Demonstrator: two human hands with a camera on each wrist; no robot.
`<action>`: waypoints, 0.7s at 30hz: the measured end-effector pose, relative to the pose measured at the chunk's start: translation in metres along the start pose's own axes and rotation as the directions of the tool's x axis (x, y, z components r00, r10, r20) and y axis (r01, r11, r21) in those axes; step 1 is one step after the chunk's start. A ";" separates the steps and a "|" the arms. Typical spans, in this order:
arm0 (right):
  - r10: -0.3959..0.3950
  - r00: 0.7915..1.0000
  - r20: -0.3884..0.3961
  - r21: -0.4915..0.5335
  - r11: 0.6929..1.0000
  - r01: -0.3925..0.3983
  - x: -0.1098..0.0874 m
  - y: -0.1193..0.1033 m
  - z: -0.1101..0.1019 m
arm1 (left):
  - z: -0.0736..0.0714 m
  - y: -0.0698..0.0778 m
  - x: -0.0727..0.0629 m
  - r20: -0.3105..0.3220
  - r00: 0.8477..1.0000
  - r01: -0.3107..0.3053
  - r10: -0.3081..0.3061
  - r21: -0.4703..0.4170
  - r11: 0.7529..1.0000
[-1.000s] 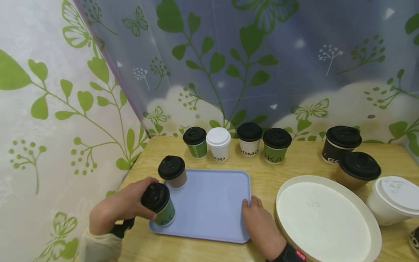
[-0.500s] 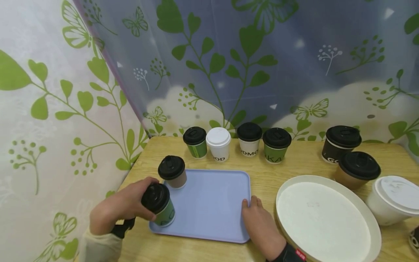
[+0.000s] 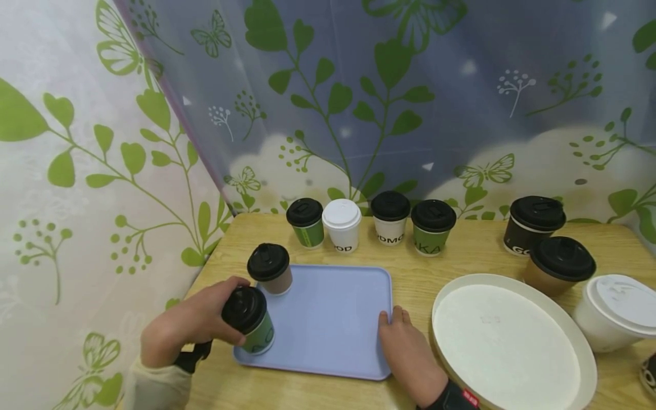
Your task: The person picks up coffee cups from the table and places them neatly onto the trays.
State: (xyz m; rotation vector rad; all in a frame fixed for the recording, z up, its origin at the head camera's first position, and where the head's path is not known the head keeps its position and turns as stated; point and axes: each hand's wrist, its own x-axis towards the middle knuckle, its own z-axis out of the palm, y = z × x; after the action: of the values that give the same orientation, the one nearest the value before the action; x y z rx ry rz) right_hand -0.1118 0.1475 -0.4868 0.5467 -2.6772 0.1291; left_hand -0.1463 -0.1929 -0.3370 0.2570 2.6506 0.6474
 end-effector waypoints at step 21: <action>0.011 1.000 0.026 0.024 1.000 -0.012 0.000 0.000 0.000 | 0.001 0.000 -0.002 -0.009 1.000 -0.018 0.018 0.008 1.000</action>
State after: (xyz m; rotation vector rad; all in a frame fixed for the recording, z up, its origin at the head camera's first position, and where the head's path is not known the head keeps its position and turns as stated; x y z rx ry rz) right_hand -0.1121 0.1478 -0.4862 0.5438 -2.7078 0.1591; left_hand -0.1443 -0.1928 -0.3374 0.2815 2.6629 0.6452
